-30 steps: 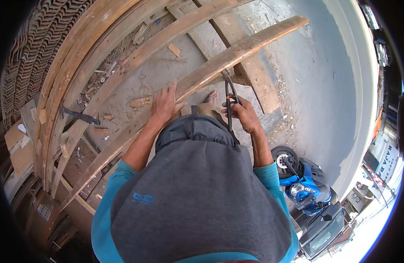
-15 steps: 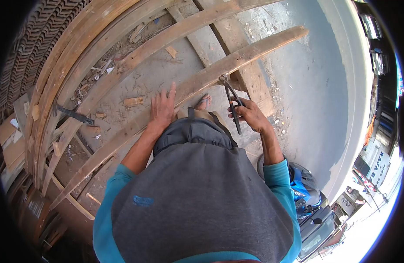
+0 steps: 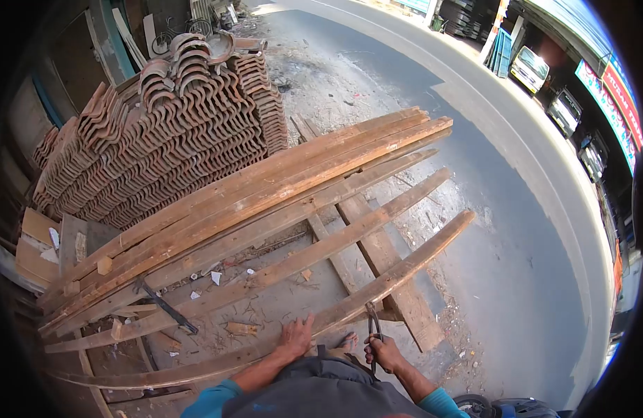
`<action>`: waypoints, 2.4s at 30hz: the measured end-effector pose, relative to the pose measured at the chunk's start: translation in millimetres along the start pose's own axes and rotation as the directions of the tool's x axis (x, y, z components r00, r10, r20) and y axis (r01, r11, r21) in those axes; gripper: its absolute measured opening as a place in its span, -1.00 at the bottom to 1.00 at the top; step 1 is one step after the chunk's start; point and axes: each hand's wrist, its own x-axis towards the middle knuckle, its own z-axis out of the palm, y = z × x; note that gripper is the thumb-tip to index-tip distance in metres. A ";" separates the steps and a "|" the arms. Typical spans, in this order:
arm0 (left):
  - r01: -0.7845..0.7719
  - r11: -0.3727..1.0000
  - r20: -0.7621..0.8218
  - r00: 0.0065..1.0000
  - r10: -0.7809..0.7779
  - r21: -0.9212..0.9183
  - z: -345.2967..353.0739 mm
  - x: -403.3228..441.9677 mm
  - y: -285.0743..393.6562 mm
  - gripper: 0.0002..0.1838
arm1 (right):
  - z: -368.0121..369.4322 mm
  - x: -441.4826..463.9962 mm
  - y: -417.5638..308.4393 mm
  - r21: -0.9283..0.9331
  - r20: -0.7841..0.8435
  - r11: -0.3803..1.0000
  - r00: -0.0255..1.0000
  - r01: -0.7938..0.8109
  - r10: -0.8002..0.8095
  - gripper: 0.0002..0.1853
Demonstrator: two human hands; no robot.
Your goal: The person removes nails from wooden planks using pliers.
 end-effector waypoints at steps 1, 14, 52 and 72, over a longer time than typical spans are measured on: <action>0.015 1.000 0.040 0.999 -0.014 -0.022 -4.5 2.7 0.2 0.00 | 12.1 5.6 13.5 -0.028 -0.059 0.996 0.994 0.085 -0.087 -0.73; 0.092 0.975 0.246 0.968 -0.040 -0.201 -32.8 23.7 -8.8 -0.03 | 31.7 40.8 68.5 -0.317 -0.239 0.903 0.896 0.292 -0.373 -0.65; 0.069 0.997 0.122 0.991 -0.063 -0.042 -21.9 15.7 2.9 0.08 | 13.7 64.4 60.1 -0.381 -0.263 0.886 0.889 0.263 -0.376 -0.63; 0.077 0.995 0.085 0.994 -0.071 -0.060 -22.6 10.5 11.3 0.01 | -102.5 13.8 -92.2 -0.235 0.038 0.969 0.995 -0.080 0.092 -0.54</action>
